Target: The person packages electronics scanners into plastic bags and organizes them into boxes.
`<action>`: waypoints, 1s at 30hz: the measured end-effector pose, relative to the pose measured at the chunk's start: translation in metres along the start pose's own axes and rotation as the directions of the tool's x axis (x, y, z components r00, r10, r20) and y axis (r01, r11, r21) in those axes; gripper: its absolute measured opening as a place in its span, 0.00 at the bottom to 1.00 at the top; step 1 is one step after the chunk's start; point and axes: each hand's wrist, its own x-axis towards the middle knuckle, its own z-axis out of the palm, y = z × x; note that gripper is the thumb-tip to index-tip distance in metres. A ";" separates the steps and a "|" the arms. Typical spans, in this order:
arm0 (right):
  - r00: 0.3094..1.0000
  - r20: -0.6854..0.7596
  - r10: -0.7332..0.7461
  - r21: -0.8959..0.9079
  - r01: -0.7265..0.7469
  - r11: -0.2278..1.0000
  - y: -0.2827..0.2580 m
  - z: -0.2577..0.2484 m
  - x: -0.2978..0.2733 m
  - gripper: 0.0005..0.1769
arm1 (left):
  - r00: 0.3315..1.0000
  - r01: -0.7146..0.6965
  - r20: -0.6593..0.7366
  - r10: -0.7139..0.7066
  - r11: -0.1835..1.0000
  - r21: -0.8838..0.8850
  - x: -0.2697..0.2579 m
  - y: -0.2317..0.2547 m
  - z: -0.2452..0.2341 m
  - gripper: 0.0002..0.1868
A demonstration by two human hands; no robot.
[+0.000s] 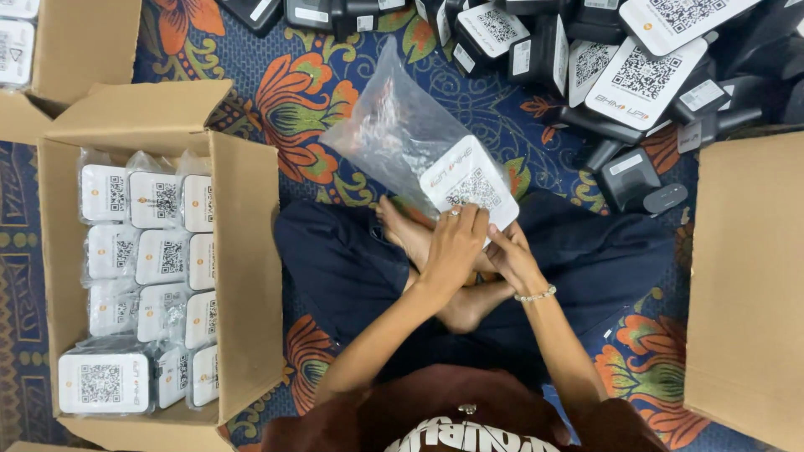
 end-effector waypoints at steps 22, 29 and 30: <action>0.961 0.180 -0.211 -0.759 0.272 0.592 0.029 0.001 0.000 0.30 | 0.979 -0.090 0.147 0.141 0.946 -0.312 -0.013 0.054 0.010 0.14; 0.970 0.235 -0.070 -0.856 0.240 0.457 0.063 -0.056 0.045 0.26 | 0.962 -0.195 0.133 0.238 0.942 -0.273 -0.006 0.034 0.013 0.10; 0.931 0.358 -0.076 -0.760 0.337 0.556 0.068 -0.065 0.051 0.27 | 0.960 -0.184 0.160 0.231 0.946 -0.265 -0.004 0.031 0.013 0.10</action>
